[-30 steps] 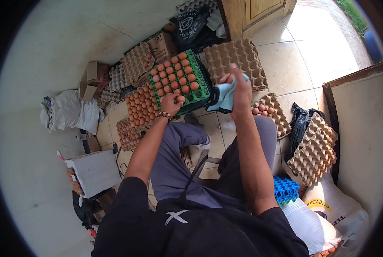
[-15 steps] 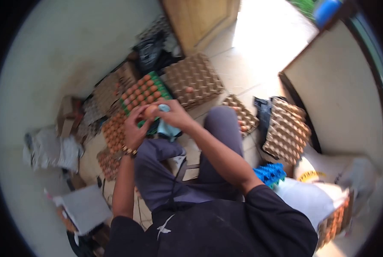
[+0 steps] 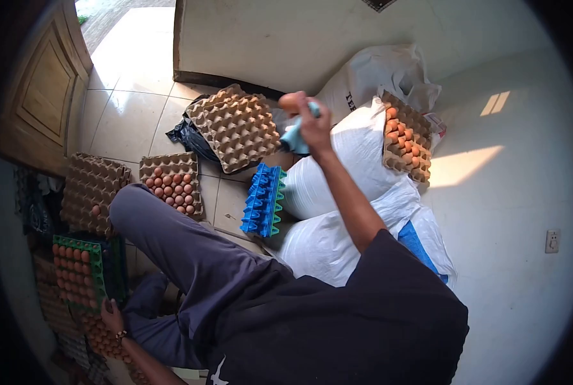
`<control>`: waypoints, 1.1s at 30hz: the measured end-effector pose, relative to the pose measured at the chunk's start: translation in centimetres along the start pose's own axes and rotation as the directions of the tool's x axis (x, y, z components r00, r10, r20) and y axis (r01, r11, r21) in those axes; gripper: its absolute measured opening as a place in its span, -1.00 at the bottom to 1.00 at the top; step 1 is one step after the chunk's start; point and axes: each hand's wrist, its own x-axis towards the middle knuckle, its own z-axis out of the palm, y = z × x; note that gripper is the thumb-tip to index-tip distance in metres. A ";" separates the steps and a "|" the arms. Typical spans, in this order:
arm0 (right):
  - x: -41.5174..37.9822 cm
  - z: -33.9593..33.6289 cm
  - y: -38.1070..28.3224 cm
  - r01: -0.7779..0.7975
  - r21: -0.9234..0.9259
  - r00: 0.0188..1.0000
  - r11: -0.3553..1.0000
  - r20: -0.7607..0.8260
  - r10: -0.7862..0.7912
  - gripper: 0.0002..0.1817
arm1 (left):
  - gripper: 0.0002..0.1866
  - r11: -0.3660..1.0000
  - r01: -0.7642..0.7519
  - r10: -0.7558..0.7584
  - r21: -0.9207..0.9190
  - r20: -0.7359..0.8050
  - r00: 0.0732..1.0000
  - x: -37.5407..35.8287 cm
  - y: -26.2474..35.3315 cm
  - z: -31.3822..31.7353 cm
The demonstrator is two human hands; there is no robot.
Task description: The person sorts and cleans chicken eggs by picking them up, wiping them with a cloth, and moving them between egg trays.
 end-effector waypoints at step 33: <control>3.3 -29.7 7.7 -0.417 -0.728 0.648 0.545 -0.658 -0.384 -0.59 | -0.65 0.998 0.014 -0.012 -0.067 0.034 0.999 0.3 2.2 3.2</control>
